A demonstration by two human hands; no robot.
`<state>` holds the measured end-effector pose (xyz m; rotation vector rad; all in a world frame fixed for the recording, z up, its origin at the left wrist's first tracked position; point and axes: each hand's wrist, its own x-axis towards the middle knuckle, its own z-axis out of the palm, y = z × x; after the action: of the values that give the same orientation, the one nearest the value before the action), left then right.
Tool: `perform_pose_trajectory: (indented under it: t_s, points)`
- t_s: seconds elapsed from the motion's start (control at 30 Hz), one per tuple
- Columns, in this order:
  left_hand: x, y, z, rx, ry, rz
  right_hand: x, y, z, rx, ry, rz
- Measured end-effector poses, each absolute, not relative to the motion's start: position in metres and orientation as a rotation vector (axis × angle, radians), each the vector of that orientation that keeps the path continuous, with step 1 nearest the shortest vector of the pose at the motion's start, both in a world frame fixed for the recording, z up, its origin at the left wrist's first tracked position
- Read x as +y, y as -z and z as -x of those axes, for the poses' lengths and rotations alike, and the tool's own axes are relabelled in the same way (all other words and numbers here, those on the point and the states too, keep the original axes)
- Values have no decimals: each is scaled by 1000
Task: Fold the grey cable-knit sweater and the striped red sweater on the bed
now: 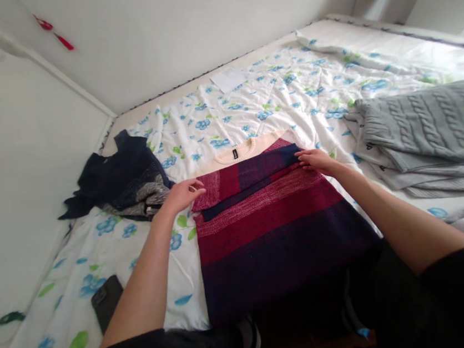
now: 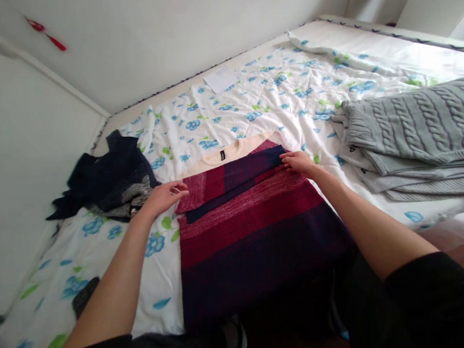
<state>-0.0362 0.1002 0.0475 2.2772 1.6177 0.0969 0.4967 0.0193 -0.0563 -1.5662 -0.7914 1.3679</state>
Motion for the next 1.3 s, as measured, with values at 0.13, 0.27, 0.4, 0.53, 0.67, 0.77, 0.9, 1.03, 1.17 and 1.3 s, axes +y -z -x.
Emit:
perform_pose_trajectory:
  t_s: [0.13, 0.27, 0.4, 0.53, 0.67, 0.77, 0.9, 1.03, 1.17, 1.3]
  points:
    - [44, -20, 25, 1622, -128, -2299, 22, 60, -495, -827, -1392, 1590]
    - [15, -5, 17, 1699, -110, -2346, 20, 61, -493, -890, -1392, 1601]
    - [15, -13, 13, 1820, -163, -2340, 19, 59, -493, -903, -1375, 1598]
    - [9, -21, 20, 1907, -281, -2264, 24, 56, -492, -865, -1267, 1638]
    - [-8, -13, 23, 1751, 15, -2259, 26, 55, -490, -915, -1261, 1708]
    - [-16, -6, 14, 1815, 31, -2358, 23, 55, -489, -955, -1292, 1697]
    - [-10, -6, 5, 1929, 26, -2443, 22, 55, -489, -937, -1265, 1695]
    - [6, -10, 13, 1961, -42, -2541, 24, 58, -491, -939, -1191, 1736]
    - [17, -10, 23, 1878, 58, -2389, 25, 61, -493, -993, -1146, 1768]
    - [23, -11, 28, 1832, -26, -2269, 23, 58, -493, -977, -1194, 1730]
